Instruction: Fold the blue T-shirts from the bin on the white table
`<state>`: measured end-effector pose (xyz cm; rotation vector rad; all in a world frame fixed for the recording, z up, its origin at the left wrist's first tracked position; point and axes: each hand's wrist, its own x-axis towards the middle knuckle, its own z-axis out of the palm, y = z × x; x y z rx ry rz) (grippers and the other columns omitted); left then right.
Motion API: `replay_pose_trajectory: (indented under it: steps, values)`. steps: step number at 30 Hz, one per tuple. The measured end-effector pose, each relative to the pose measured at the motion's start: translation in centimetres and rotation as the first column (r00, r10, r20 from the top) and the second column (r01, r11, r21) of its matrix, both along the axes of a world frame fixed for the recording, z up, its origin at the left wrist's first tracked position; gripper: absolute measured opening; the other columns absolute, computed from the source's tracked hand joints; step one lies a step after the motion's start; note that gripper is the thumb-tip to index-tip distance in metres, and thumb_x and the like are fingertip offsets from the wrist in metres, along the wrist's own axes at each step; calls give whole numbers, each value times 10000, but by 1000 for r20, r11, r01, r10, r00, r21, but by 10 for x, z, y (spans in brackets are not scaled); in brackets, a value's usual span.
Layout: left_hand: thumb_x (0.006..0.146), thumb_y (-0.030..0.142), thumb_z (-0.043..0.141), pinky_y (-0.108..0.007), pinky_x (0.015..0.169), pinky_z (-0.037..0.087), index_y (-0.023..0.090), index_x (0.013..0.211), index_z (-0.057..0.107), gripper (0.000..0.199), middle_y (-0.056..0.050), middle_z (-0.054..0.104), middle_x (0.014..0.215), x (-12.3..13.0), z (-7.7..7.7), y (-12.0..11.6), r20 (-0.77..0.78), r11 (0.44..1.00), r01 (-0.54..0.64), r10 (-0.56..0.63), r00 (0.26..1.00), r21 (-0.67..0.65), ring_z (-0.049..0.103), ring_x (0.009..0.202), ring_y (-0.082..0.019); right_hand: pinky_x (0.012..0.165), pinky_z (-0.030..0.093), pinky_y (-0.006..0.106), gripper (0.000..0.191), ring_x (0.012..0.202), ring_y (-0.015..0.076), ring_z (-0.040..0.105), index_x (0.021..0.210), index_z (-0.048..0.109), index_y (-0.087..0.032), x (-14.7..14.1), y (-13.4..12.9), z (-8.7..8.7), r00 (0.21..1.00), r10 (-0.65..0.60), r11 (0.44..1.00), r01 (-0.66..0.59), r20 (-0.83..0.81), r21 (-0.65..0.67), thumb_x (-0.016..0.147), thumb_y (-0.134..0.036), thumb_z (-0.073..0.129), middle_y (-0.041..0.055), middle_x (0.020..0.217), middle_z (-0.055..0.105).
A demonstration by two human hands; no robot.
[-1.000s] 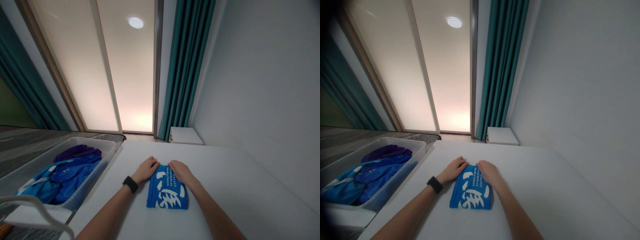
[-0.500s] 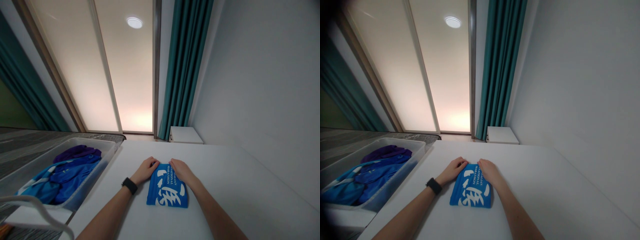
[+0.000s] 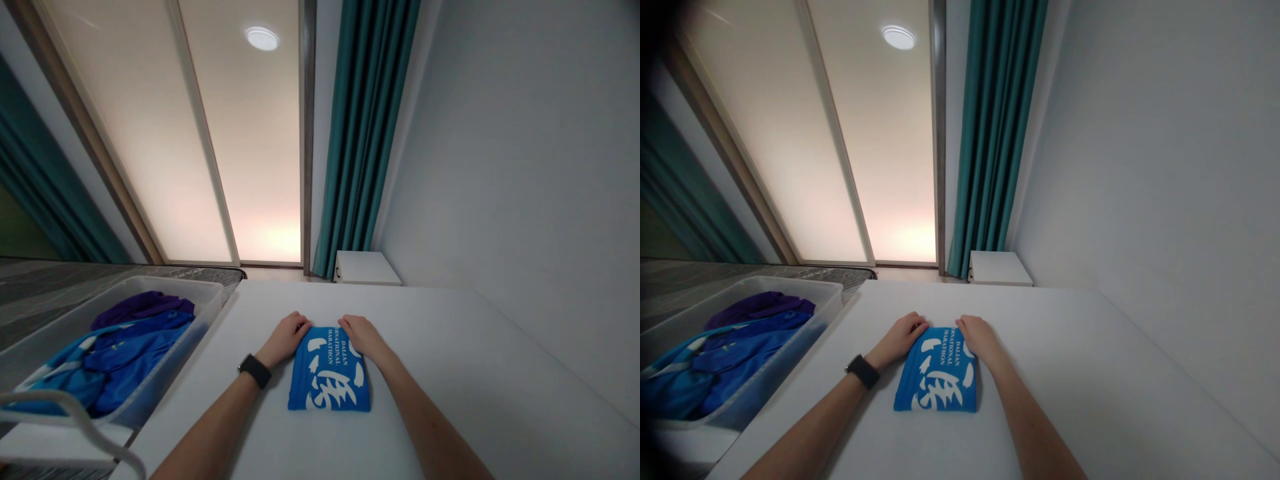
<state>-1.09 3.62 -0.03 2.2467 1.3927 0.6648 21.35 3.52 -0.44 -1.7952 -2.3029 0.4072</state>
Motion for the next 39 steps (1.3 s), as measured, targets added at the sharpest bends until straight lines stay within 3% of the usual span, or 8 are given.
replay_pose_trajectory:
  steps: [7, 12, 20, 25, 28, 31, 39]
  values:
    - [920, 347, 424, -328, 749, 453, 187, 684, 618, 345, -61, 583, 797, 0, -2, 3, -2, 998, -53, 53, 999, 23, 579, 749, -197, 769, 386, 269, 349, 982, 201, 622, 997, 646, -191, -5, 3, -6, 999, -14, 1000, 14, 34, 11, 1027, -329, 328, 107, 1099, 670]
    - [912, 330, 427, -326, 739, 451, 185, 680, 624, 338, -68, 590, 791, 1, -1, 3, -36, 997, -65, 66, 997, 34, 573, 734, -195, 757, 375, 252, 298, 931, 179, 617, 941, 644, -196, -5, 6, -7, 1000, -11, 1000, 11, -5, 14, 1013, -326, 385, 78, 1034, 683]
    - [892, 298, 479, -333, 773, 458, 181, 792, 665, 241, -82, 664, 837, 0, 0, 2, 28, 994, -103, 102, 994, 39, 600, 800, -212, 760, 375, 228, 230, 899, 156, 610, 967, 638, -198, -1, 3, 0, 989, 9, 998, -1, -146, 56, 986, -245, 413, 51, 1003, 698]
    - [945, 414, 398, -328, 768, 450, 174, 785, 684, 406, -81, 659, 832, -1, 5, -5, 51, 995, -102, 101, 994, 4, 604, 800, -214, 760, 387, 217, 287, 902, 156, 616, 957, 639, -199, 10, -2, -1, 976, -8, 999, 15, -215, 31, 988, -225, 355, 47, 985, 702]
    - [924, 457, 450, -331, 791, 451, 172, 875, 710, 389, -80, 651, 896, 4, 7, -11, 46, 995, -100, 100, 994, -22, 612, 843, -221, 756, 385, 215, 305, 893, 158, 621, 898, 647, -196, 11, -1, -4, 978, -24, 1000, 27, -207, 13, 983, -210, 355, 52, 965, 707]
    - [890, 386, 527, -339, 848, 446, 168, 911, 700, 278, -82, 630, 930, 9, 4, -13, -13, 994, -108, 109, 994, 18, 604, 895, -225, 768, 380, 219, 283, 920, 161, 621, 946, 644, -198, 7, 1, -6, 981, -40, 999, 45, -192, 19, 986, -207, 364, 54, 1001, 709]
    - [959, 318, 419, -322, 794, 451, 173, 831, 619, 278, -78, 589, 894, 6, -7, -4, -94, 992, -115, 120, 988, 57, 595, 835, -210, 833, 384, 234, 295, 977, 168, 605, 1006, 641, -185, 3, 2, -7, 985, -70, 995, 79, -156, 57, 1002, -228, 349, 73, 1048, 677]
